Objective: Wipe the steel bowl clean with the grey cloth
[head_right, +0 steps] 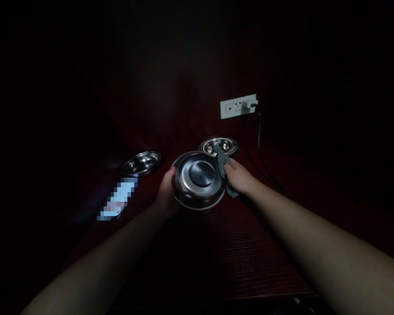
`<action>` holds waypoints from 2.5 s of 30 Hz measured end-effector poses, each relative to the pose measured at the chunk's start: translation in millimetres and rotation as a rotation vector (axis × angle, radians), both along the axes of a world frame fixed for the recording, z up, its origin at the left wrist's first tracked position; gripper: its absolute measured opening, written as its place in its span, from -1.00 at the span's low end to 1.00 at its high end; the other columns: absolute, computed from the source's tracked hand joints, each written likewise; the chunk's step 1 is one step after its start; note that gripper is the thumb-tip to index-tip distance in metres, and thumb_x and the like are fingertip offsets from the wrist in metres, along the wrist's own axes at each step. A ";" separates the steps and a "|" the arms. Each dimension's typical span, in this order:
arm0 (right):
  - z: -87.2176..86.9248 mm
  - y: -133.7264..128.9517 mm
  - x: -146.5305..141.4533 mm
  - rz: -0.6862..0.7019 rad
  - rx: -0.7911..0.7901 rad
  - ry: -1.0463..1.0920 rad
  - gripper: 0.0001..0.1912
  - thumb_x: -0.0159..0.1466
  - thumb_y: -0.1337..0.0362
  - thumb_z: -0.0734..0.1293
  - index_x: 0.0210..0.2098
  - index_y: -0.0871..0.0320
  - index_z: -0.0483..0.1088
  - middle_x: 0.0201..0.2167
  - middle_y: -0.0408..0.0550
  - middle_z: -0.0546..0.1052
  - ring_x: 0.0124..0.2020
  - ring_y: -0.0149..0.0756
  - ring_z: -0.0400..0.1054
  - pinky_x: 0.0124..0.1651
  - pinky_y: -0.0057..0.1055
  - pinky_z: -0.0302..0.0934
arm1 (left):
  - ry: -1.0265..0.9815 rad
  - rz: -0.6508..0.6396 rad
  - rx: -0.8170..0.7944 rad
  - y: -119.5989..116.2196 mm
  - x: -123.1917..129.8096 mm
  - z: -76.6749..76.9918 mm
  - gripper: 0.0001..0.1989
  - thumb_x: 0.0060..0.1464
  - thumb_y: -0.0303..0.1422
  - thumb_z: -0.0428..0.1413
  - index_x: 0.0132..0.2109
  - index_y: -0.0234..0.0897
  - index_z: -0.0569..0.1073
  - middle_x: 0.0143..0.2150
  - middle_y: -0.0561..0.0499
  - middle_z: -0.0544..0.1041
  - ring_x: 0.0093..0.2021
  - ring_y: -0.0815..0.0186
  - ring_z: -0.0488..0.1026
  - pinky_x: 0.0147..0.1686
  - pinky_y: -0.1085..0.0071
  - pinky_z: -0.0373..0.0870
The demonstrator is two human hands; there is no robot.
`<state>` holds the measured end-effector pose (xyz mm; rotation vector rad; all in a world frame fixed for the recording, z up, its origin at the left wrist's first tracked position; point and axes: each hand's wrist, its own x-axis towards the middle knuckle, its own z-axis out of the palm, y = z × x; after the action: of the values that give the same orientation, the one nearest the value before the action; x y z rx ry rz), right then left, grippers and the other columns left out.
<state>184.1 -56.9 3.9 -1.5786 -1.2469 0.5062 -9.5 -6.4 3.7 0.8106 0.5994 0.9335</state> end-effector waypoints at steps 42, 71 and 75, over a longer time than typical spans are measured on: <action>2.4 -1.4 -0.9 -0.013 -0.078 0.017 -0.69 0.22 0.25 0.10 -0.22 0.17 0.43 -0.43 -0.05 0.54 -0.43 -0.25 0.38 -0.28 -0.35 0.29 | -0.009 -0.005 0.010 1.0 -0.1 -2.3 -0.56 0.22 -0.08 -0.08 -0.12 -0.30 0.56 -0.15 -0.09 0.62 0.09 0.07 0.44 0.21 0.16 0.18; 5.1 -3.5 -2.0 -0.014 -0.056 -0.035 -0.69 0.23 0.25 0.10 -0.23 0.17 0.44 -0.43 -0.06 0.53 -0.39 -0.24 0.41 -0.28 -0.38 0.31 | 0.023 0.030 0.020 -2.0 0.3 1.1 -0.55 0.23 -0.10 -0.08 -0.13 -0.33 0.56 -0.16 -0.11 0.62 0.04 0.07 0.47 0.18 0.18 0.22; 3.3 -2.7 -1.0 -0.022 -0.060 -0.036 -0.70 0.23 0.26 0.10 -0.25 0.16 0.43 -0.45 -0.05 0.52 -0.41 -0.24 0.39 -0.33 -0.39 0.29 | 0.008 0.010 0.027 -3.2 0.7 2.5 -0.54 0.24 -0.10 -0.11 -0.14 -0.33 0.56 -0.16 -0.11 0.62 0.04 0.07 0.46 0.19 0.16 0.21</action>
<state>183.2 -59.6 7.2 -1.6568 -1.2504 0.5070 -8.8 -9.6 6.2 0.8358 0.5995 0.9500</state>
